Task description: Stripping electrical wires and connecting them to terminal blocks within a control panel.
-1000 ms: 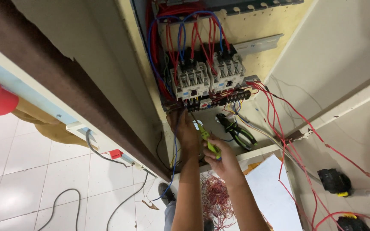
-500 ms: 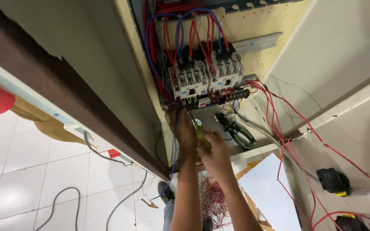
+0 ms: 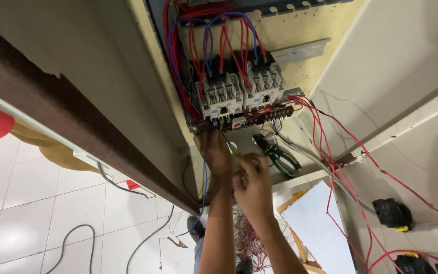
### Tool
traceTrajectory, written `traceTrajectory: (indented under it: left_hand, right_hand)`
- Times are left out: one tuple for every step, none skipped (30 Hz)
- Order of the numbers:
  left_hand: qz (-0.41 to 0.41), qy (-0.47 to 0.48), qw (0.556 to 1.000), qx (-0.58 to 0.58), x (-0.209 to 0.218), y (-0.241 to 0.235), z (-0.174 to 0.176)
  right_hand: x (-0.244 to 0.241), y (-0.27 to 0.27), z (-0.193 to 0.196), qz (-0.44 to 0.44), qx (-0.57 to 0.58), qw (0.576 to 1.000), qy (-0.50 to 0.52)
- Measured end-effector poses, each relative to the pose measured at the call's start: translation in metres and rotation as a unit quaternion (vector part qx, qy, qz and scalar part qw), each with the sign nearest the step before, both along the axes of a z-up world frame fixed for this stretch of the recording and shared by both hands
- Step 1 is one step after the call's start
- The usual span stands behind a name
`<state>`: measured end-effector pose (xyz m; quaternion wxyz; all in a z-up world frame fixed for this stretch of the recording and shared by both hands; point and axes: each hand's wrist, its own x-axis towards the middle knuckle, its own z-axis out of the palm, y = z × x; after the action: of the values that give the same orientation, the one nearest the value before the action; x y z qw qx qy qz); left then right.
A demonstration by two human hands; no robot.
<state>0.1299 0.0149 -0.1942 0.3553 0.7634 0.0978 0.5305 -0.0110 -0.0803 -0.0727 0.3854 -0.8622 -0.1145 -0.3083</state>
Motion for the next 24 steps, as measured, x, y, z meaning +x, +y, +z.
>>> traceTrajectory:
  left_hand:
    - [-0.001, 0.000, 1.000, 0.000, -0.003, -0.004, 0.009]
    - [-0.032, -0.025, 0.999, -0.021, -0.007, -0.006, 0.019]
    - [-0.063, -0.049, 0.996, -0.042, -0.011, -0.009, 0.028]
    - [-0.063, -0.049, 0.996, -0.042, -0.008, -0.005, 0.023]
    - [-0.023, -0.048, 0.999, -0.002, -0.003, -0.001, 0.017]
    - [0.017, -0.044, 0.998, 0.036, 0.000, 0.001, 0.011]
    - [0.016, -0.043, 0.998, 0.035, -0.003, 0.000, 0.008]
    - [-0.003, -0.057, 0.998, 0.008, -0.003, 0.000, 0.007]
    - [-0.023, -0.070, 0.997, -0.018, -0.004, 0.001, 0.006]
    - [-0.024, -0.070, 0.997, -0.018, 0.001, 0.001, 0.001]
    - [-0.008, -0.073, 0.997, -0.022, 0.005, 0.001, -0.004]
    - [0.008, -0.075, 0.997, -0.025, 0.009, 0.001, -0.009]
    - [0.007, -0.074, 0.997, -0.025, 0.008, 0.002, -0.006]
    - [0.010, -0.072, 0.997, -0.025, 0.006, 0.002, -0.002]
    - [0.014, -0.070, 0.997, -0.025, 0.005, 0.003, 0.001]
    - [0.014, -0.068, 0.997, -0.025, 0.005, 0.003, -0.001]
    - [0.007, -0.067, 0.997, -0.022, 0.004, 0.003, -0.002]
    - [0.001, -0.067, 0.998, -0.020, 0.004, 0.004, -0.003]
    - [0.002, -0.065, 0.998, -0.020, 0.001, 0.004, -0.002]
    - [-0.002, -0.069, 0.997, -0.019, 0.000, 0.003, 0.001]
    - [-0.005, -0.072, 0.997, -0.018, -0.001, 0.003, 0.004]
    - [-0.006, -0.071, 0.997, -0.018, -0.001, 0.003, 0.004]
    - [-0.004, -0.066, 0.998, -0.018, -0.001, 0.003, 0.005]
    - [-0.002, -0.062, 0.998, -0.018, 0.000, 0.003, 0.006]
  right_hand:
    - [-0.001, 0.000, -0.002, -0.001, 0.000, 1.000, 0.000]
    - [-0.001, 0.001, -0.004, 0.005, -0.002, 1.000, 0.007]
    - [-0.002, 0.002, -0.006, 0.012, -0.004, 1.000, 0.014]
    - [-0.002, 0.002, -0.002, 0.012, -0.004, 1.000, 0.013]
    - [-0.002, 0.002, 0.001, 0.019, 0.001, 1.000, 0.018]
    - [-0.003, 0.001, 0.005, 0.025, 0.005, 0.999, 0.024]
    - [-0.003, -0.003, 0.002, 0.025, 0.004, 0.999, 0.025]
    - [-0.002, -0.005, -0.001, 0.032, 0.011, 0.999, 0.038]
    - [-0.001, -0.007, -0.003, 0.039, 0.019, 0.998, 0.051]
    - [0.000, -0.008, -0.005, 0.038, 0.019, 0.998, 0.051]
    - [0.000, -0.009, -0.007, 0.037, 0.026, 0.996, 0.077]
    - [0.000, -0.010, -0.010, 0.036, 0.033, 0.993, 0.104]
    - [0.002, -0.011, -0.009, 0.035, 0.033, 0.993, 0.104]
    - [0.003, -0.013, -0.009, 0.043, 0.029, 0.993, 0.111]
    - [0.005, -0.014, -0.008, 0.050, 0.025, 0.992, 0.117]
    - [0.006, -0.015, -0.012, 0.050, 0.026, 0.991, 0.119]
    - [0.007, -0.016, -0.016, 0.051, 0.027, 0.992, 0.109]
    - [0.009, -0.018, -0.019, 0.053, 0.028, 0.993, 0.098]
    - [0.006, -0.017, -0.019, 0.054, 0.028, 0.993, 0.099]
    - [0.006, -0.016, -0.018, 0.048, 0.031, 0.994, 0.095]
    - [0.005, -0.014, -0.016, 0.043, 0.033, 0.994, 0.090]
    - [0.006, -0.015, -0.018, 0.042, 0.034, 0.994, 0.091]
    - [0.007, -0.015, -0.020, 0.038, 0.043, 0.996, 0.073]
    - [0.009, -0.015, -0.022, 0.033, 0.053, 0.997, 0.053]
